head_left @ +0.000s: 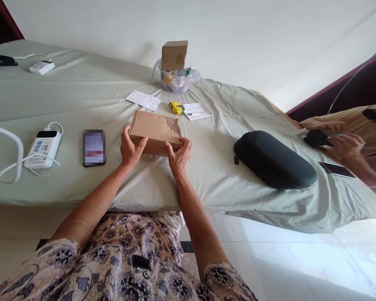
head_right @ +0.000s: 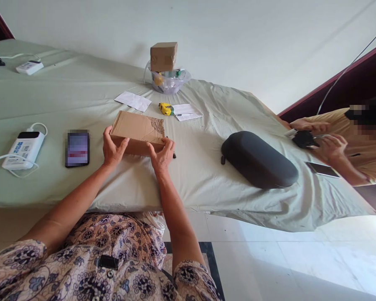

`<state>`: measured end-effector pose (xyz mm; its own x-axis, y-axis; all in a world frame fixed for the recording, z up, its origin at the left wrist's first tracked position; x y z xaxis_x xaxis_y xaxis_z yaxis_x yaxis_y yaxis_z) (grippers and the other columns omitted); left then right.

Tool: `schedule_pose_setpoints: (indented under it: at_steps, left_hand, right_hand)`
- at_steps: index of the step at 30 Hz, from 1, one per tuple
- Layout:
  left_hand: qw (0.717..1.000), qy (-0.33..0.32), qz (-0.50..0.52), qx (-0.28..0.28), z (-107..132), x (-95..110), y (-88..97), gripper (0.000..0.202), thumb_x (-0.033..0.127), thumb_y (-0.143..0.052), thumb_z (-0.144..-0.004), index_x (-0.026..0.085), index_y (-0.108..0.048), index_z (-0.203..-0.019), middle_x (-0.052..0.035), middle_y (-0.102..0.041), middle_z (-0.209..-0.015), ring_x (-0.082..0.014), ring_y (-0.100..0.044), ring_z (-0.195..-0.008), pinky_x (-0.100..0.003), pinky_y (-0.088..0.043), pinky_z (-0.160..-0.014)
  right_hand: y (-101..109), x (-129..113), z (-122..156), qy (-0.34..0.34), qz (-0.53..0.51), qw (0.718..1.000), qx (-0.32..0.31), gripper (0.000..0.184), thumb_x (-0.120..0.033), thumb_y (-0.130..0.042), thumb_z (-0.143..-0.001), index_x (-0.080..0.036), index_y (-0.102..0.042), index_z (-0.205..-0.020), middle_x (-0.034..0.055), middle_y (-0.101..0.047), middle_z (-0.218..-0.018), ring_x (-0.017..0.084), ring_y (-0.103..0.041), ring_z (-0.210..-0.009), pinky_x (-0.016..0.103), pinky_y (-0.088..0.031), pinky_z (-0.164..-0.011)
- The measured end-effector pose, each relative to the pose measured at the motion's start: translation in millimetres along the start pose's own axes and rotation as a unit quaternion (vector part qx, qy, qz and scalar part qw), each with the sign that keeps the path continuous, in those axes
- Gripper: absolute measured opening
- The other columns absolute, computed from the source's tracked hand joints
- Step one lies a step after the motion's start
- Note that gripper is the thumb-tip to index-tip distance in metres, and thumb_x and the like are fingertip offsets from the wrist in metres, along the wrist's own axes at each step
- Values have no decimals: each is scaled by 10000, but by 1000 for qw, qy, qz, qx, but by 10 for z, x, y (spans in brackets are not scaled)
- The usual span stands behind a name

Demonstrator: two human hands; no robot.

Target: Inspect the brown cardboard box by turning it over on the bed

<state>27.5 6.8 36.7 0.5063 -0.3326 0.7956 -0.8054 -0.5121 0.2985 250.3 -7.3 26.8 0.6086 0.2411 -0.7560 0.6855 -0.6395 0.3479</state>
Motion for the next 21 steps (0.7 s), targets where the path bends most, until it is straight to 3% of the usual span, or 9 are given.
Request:
schedule_pose_setpoints:
  at_steps: [3,6,9,14,17,21]
  left_hand:
    - [999,-6,-39,-25,68,128,-63,913,609,-749,-757,188,-343,-1459,-217,-491,-1438,-364,-482,-1375,-500,-428,-1127]
    - [997,15,-60,-34,99,169,-91,923,635,-765,-733,191,-381,-1446,-217,-505,-1390,-382,-494,-1349,-519,-463,-1086]
    - [998,17,-53,-33,91,159,-87,855,605,-769,-749,194,-426,-1416,-202,-512,-1374,-368,-506,-1336,-505,-468,-1085]
    - [999,2,-27,-38,36,80,-62,606,516,-674,-866,214,-506,-1363,-165,-560,-1346,-317,-529,-1313,-469,-455,-1110]
    - [999,-15,-14,-42,-15,23,-35,514,477,-598,-921,200,-532,-1349,-165,-601,-1330,-298,-534,-1318,-465,-427,-1146]
    - [999,-24,10,-44,-99,-87,10,529,436,-556,-938,211,-470,-1409,-158,-565,-1452,-284,-515,-1379,-460,-402,-1181]
  right_hand:
    - [-60,-35,19,-39,26,999,-12,641,-673,-709,-727,-234,-467,-1126,113,-520,-1143,308,-511,-1190,477,-478,-990]
    - [-60,-41,14,-52,35,998,-1,632,-674,-711,-727,-237,-460,-1108,107,-516,-1129,307,-516,-1176,484,-476,-995]
    - [-19,-28,2,-28,23,999,17,566,-661,-690,-759,-239,-488,-1076,88,-547,-1093,267,-553,-1080,439,-505,-942]
    - [35,69,-48,-23,-42,999,1,404,-594,-482,-919,-240,-545,-1102,58,-585,-1042,195,-599,-958,327,-516,-802]
    - [39,142,-98,-42,-93,995,-5,440,-601,-478,-912,-227,-557,-1129,45,-596,-976,178,-610,-893,315,-519,-781]
    - [-19,254,-157,-52,-131,989,-47,437,-619,-508,-886,-210,-579,-1021,57,-644,-957,178,-620,-882,323,-529,-795]
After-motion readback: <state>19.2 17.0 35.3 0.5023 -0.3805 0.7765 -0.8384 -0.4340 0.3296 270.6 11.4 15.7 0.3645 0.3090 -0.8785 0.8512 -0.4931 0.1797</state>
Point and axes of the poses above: each hand's wrist, its own z-axis away from the middle knuckle, its own y-axis out of the back of the hand, x = y × z, the point moved 4 cm from there along -z, towards the middle knuckle
